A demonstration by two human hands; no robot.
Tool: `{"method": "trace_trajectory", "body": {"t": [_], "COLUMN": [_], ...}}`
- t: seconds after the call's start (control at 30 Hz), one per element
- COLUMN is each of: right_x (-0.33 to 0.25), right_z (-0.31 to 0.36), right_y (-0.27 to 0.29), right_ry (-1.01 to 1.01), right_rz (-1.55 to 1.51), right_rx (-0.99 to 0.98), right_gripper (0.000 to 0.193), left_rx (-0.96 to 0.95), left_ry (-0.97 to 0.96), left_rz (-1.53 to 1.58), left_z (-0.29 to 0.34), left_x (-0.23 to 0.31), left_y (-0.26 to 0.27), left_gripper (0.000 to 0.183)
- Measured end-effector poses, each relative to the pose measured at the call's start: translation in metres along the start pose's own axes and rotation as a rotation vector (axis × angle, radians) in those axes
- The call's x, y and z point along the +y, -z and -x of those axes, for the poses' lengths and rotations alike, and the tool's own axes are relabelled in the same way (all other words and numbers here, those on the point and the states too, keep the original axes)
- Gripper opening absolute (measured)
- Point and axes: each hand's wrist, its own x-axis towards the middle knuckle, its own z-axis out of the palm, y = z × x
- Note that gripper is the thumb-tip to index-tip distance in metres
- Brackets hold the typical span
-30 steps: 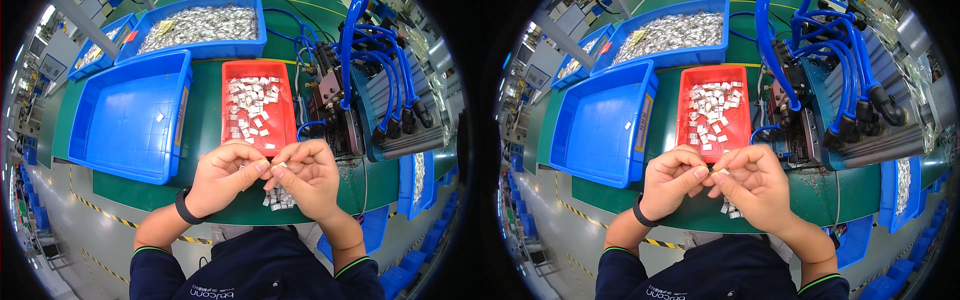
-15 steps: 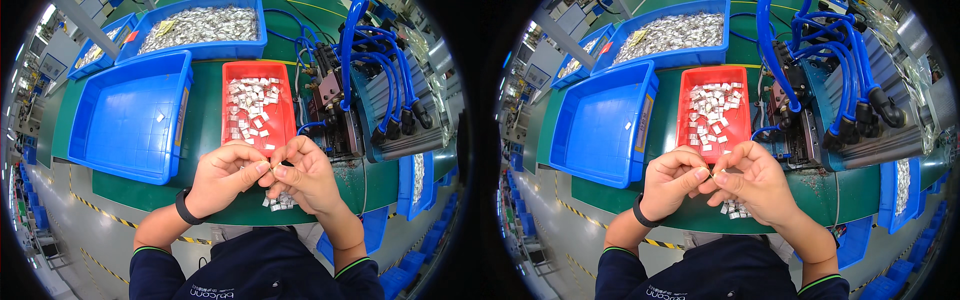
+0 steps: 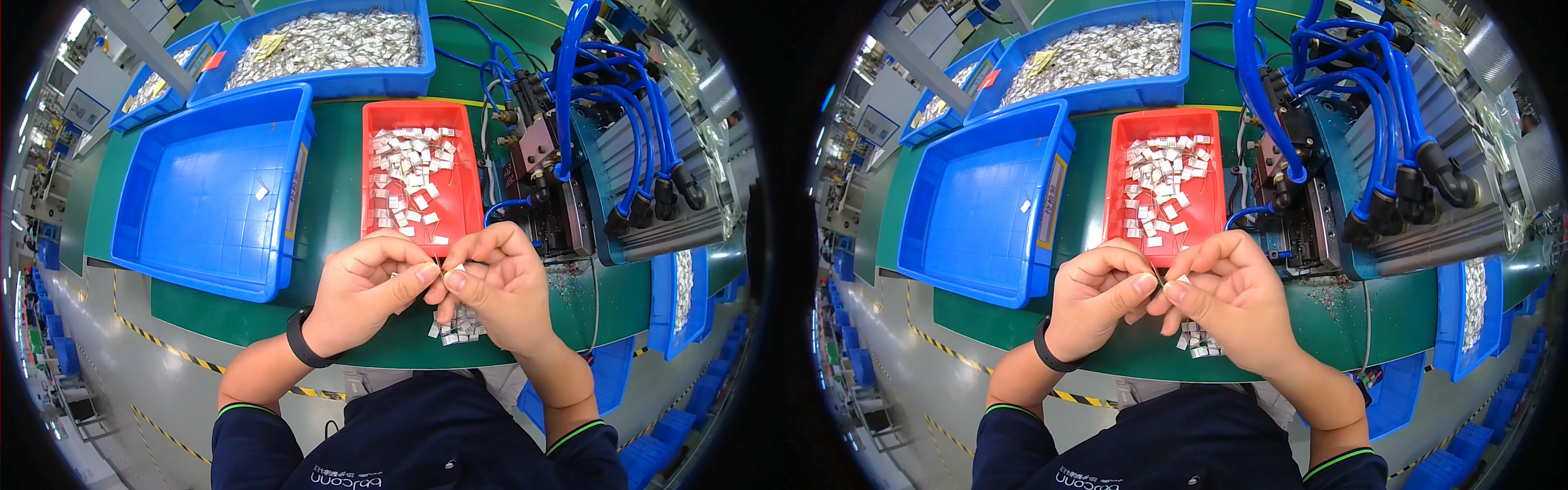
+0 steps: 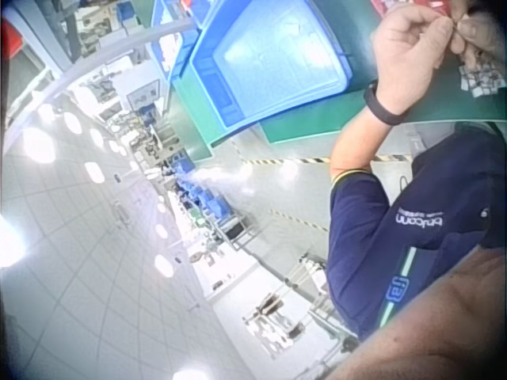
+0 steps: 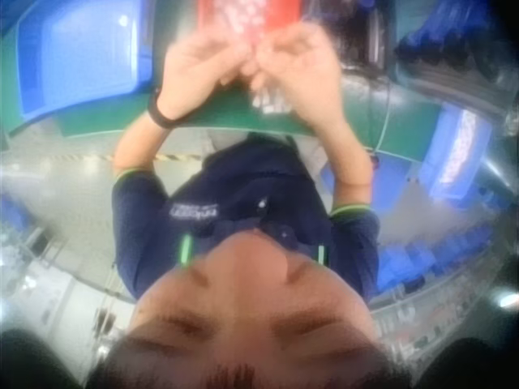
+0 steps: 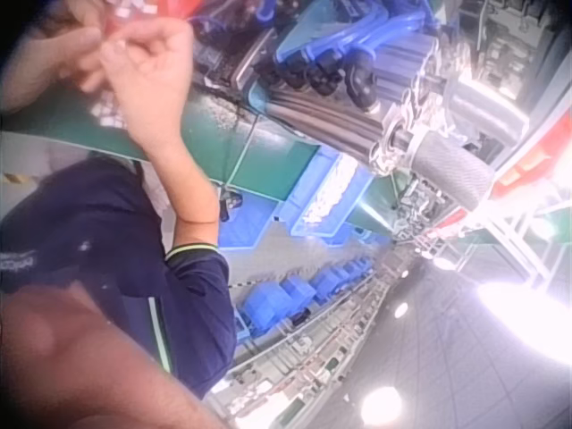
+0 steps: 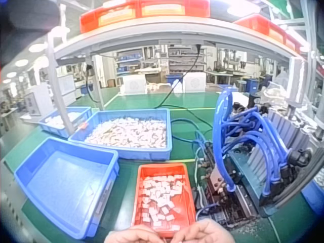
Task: The person assembles small white electronic components by hand at a factory workstation. They pick up individual units, attach thin wires, and place the finished items into a red bin. The person also briefly adjusts a plastic bag and a blue bin on the table.
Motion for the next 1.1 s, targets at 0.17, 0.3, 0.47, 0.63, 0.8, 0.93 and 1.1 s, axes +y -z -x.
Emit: {"method": "trace_trajectory", "body": {"t": [0.17,0.3,0.47,0.63,0.8,0.93,1.1], "right_x": [0.006,0.012,0.014,0.013,0.015,0.016,0.016], "right_z": [0.004,0.004,0.004,0.005,0.006,0.005,0.006], "right_y": [-0.002,0.000,0.001,0.000,0.000,0.000,-0.001], "right_ry": [0.193,0.321,0.394,0.363,0.369,0.353,0.338], "right_rz": [0.145,0.249,0.357,0.355,0.346,0.332,0.307], "right_rx": [-0.040,-0.058,-0.081,-0.087,-0.087,-0.095,-0.090], "right_gripper": [0.024,0.024,0.022,0.022,0.023,0.023,0.024], "left_rx": [-0.008,-0.026,-0.040,-0.056,-0.055,-0.061,-0.082], "left_ry": [0.007,0.009,0.015,0.010,0.011,0.003,-0.004], "left_rz": [0.038,0.066,-0.004,-0.026,-0.035,-0.033,-0.012], "left_z": [-0.001,-0.001,-0.001,0.001,0.001,0.001,0.000], "left_x": [-0.002,-0.002,-0.001,-0.002,-0.002,-0.003,-0.003], "left_y": [0.001,0.001,0.000,0.001,0.001,0.003,0.003], "left_gripper": [0.010,0.011,0.012,0.014,0.013,0.012,0.011]}}
